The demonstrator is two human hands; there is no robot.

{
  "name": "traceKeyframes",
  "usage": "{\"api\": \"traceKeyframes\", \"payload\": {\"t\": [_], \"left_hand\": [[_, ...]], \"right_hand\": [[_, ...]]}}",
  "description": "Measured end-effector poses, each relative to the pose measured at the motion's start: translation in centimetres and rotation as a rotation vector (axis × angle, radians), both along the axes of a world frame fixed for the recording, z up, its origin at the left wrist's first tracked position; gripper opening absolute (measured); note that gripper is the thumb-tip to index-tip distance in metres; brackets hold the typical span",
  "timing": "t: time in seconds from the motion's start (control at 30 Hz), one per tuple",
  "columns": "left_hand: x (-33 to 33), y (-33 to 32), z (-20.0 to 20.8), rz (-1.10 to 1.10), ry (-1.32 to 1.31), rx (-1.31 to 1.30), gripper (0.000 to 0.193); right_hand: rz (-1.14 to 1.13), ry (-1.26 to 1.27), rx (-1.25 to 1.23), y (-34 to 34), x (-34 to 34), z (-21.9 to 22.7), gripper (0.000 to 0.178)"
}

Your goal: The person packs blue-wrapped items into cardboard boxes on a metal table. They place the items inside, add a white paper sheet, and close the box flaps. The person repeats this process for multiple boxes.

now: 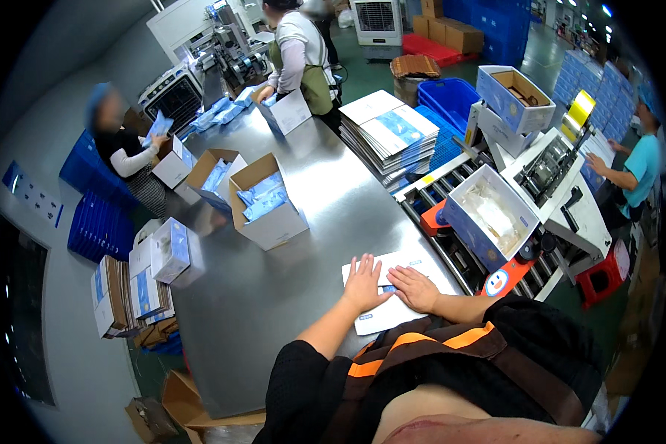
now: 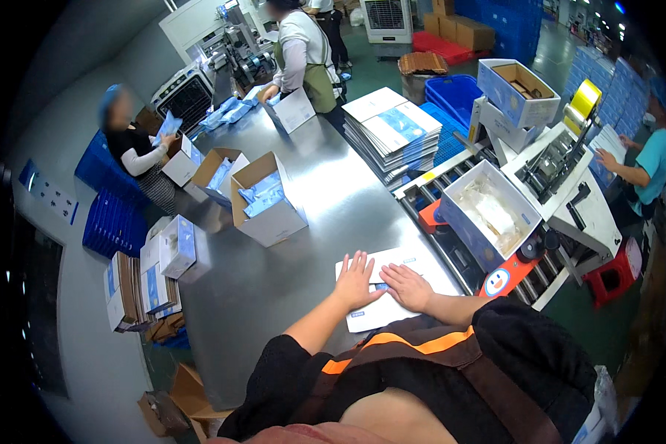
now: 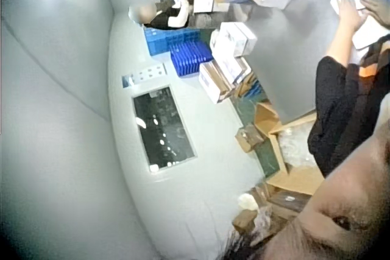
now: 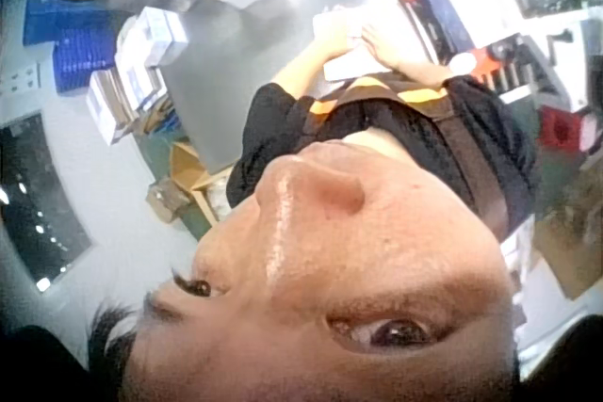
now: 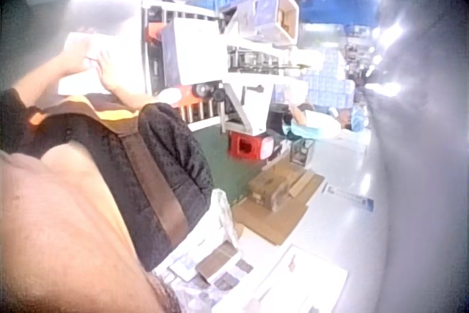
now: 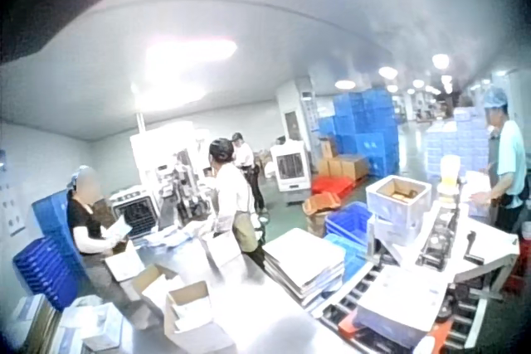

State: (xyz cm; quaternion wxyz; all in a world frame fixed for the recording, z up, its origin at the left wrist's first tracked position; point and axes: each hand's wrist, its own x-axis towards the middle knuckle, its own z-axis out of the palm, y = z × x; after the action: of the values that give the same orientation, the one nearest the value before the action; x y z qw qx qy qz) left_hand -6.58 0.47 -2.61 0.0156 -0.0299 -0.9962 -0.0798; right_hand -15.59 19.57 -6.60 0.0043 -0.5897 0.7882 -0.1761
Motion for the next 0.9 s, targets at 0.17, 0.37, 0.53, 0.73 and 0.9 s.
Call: {"api": "traceKeyframes", "payload": {"t": [0.17,0.37,0.53,0.73,0.9], "left_hand": [[1.9,0.9,-5.5,0.067,-0.006,0.096,0.079],[3.9,0.4,-3.7,-0.141,-0.109,0.133,0.097],[3.5,0.9,-2.4,-0.146,-0.22,0.035,0.123],[1.0,4.9,-3.5,-0.105,-0.163,0.04,0.119],[-1.8,10.3,-4.3,-0.063,-0.11,0.084,0.119]], "right_hand": [[0.033,-0.009,0.041,0.7,-0.2,-1.0,0.049],[0.072,-0.034,0.025,0.5,-1.3,-1.9,0.049],[0.101,-0.067,-0.024,0.2,-2.0,-2.3,0.049],[-0.255,0.028,0.039,2.8,-1.4,-2.5,0.052],[-0.369,-0.01,-0.029,7.8,-3.4,-2.7,0.054]]}}
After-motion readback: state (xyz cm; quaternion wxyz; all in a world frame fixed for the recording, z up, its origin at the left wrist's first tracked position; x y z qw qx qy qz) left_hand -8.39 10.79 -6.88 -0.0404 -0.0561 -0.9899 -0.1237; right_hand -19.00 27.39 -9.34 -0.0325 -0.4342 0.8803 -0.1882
